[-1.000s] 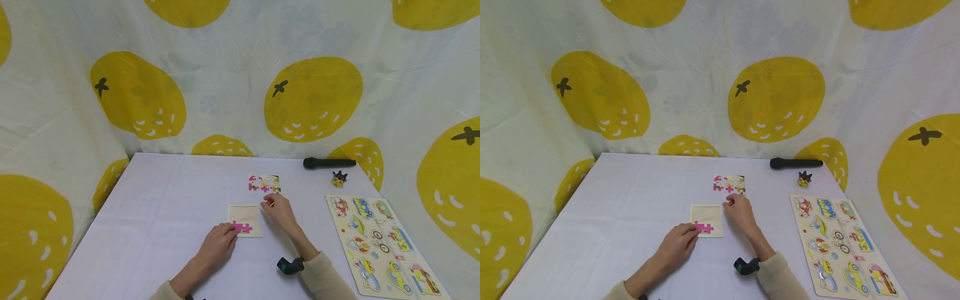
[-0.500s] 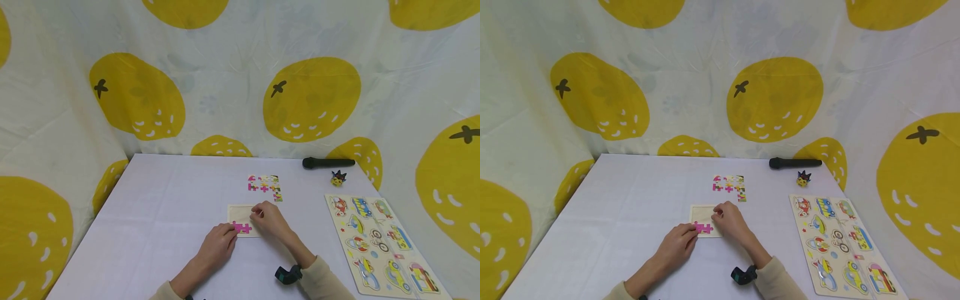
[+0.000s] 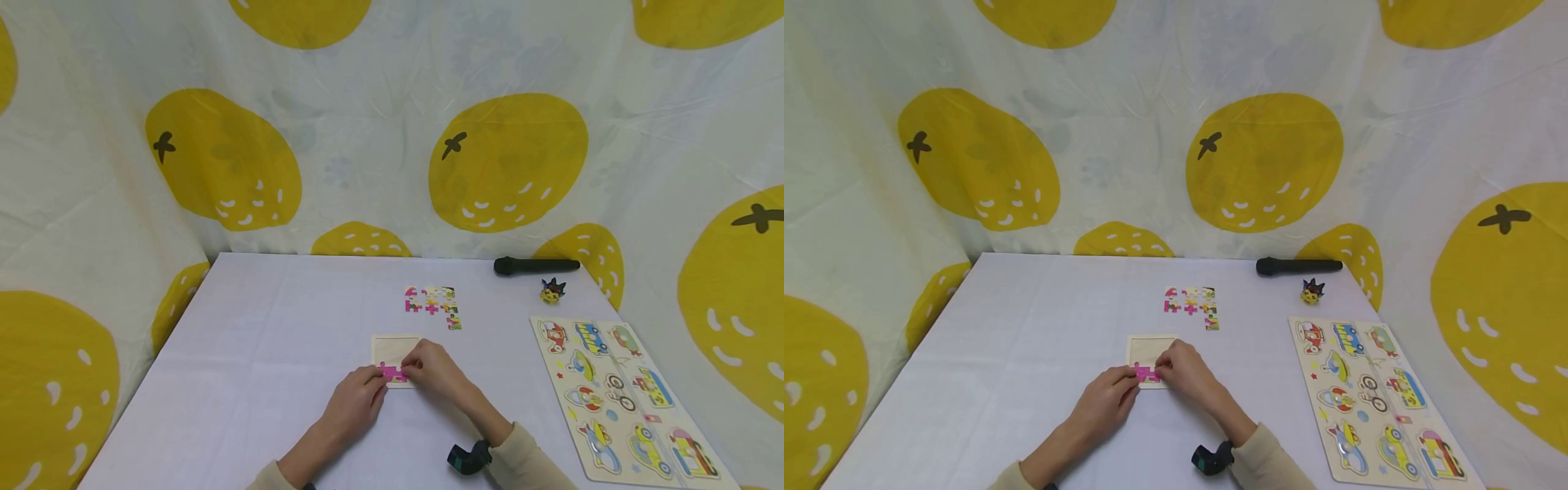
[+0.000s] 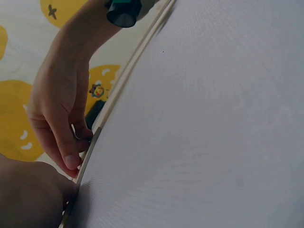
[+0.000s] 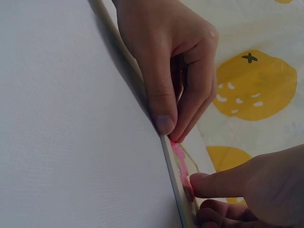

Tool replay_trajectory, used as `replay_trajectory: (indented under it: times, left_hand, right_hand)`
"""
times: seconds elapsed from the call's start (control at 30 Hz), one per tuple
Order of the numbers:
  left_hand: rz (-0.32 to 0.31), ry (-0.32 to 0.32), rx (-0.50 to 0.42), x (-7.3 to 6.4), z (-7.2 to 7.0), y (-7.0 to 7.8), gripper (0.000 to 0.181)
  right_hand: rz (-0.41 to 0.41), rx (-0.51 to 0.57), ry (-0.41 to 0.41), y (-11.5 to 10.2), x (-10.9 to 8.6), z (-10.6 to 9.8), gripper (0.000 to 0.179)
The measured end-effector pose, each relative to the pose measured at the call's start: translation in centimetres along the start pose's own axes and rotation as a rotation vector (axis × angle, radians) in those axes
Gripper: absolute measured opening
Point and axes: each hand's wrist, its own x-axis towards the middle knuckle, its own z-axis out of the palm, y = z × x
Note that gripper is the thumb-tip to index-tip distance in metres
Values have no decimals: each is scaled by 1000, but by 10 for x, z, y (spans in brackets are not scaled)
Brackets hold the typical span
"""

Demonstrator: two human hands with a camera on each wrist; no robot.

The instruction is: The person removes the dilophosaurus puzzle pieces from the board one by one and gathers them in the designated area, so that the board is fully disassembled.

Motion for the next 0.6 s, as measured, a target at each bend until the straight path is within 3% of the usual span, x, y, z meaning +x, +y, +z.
replay_trajectory:
  times: [0.6]
  left_hand:
    - [5, 19, 21, -1, 0, -1, 11]
  right_hand:
    - [-34, 42, -76, 6, 2, -1, 13]
